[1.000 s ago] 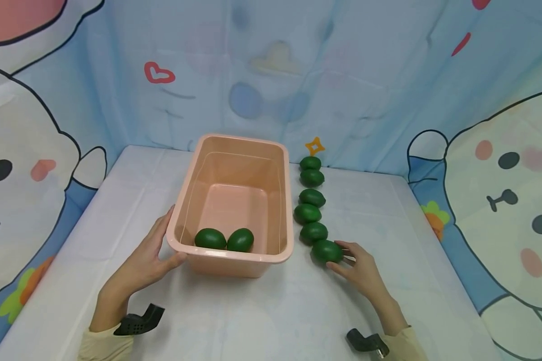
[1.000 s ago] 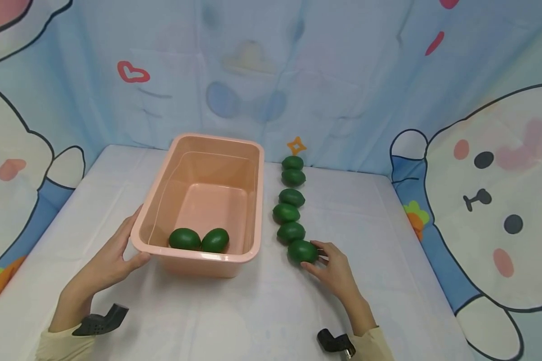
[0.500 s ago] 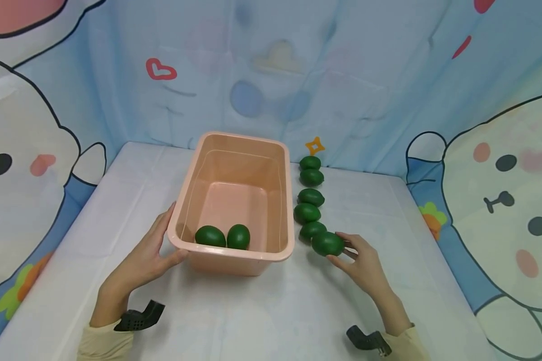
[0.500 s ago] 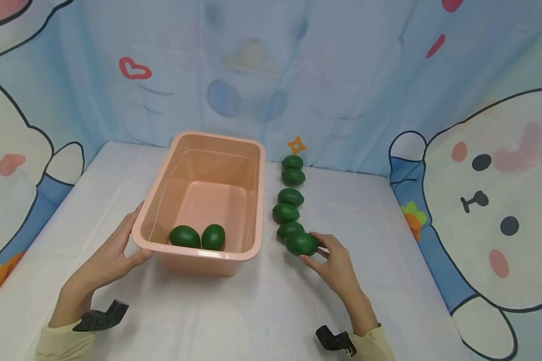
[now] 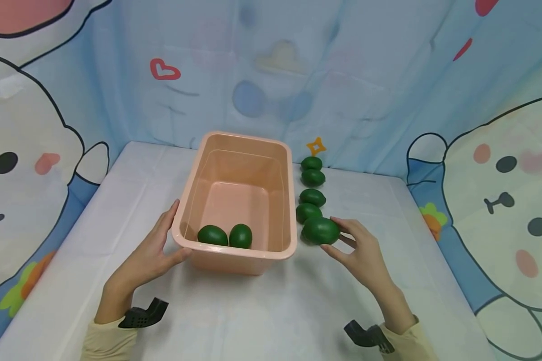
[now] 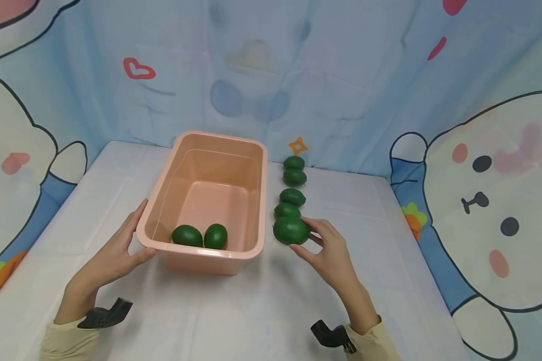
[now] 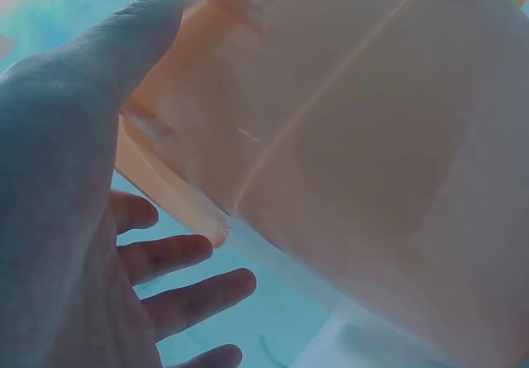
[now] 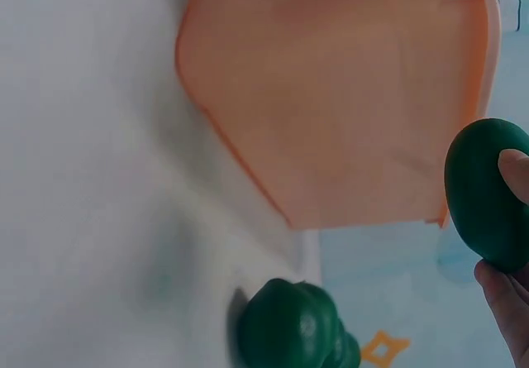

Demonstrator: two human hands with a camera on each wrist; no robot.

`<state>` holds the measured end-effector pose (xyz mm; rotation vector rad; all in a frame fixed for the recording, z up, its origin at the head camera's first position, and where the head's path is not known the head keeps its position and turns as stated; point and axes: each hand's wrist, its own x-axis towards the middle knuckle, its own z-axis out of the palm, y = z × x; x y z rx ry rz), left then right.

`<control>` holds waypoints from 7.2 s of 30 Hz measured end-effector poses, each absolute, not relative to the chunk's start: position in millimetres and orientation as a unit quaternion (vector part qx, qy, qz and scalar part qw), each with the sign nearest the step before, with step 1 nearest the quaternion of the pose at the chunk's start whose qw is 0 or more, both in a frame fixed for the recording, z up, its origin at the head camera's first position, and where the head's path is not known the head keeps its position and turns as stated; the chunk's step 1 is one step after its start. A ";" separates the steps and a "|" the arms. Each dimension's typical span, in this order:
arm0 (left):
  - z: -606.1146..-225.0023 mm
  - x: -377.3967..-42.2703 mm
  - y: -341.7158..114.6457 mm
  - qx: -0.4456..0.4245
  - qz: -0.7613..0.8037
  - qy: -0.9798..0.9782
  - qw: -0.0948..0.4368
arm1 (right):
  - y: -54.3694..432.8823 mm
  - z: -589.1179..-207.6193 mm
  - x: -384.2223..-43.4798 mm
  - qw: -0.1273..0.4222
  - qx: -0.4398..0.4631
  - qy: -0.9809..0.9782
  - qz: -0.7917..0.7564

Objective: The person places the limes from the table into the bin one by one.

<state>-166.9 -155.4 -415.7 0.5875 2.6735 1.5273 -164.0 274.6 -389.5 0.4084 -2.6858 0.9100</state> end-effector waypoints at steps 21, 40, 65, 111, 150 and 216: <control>-416.8 -166.6 -155.9 0.186 0.493 0.850 0.004 | 254.5 -367.0 -162.3 0.167 0.177 -0.917 0.316; -414.3 -167.2 -156.1 0.184 0.485 0.855 0.001 | 244.9 -356.3 -164.0 0.179 0.201 -0.906 0.327; -417.7 -166.7 -155.3 0.177 0.483 0.857 0.000 | 231.4 -343.2 -169.1 0.218 0.268 -0.868 0.356; -419.1 -166.4 -158.2 0.167 0.472 0.865 0.005 | 305.3 -425.4 -185.8 0.152 0.150 -0.918 0.335; -423.0 -167.0 -158.3 0.189 0.478 0.858 -0.009 | 328.5 -491.7 -231.7 0.039 0.132 -0.905 0.403; -423.1 -167.5 -157.5 0.193 0.490 0.850 -0.007 | 324.9 -492.7 -213.6 0.045 0.090 -0.905 0.412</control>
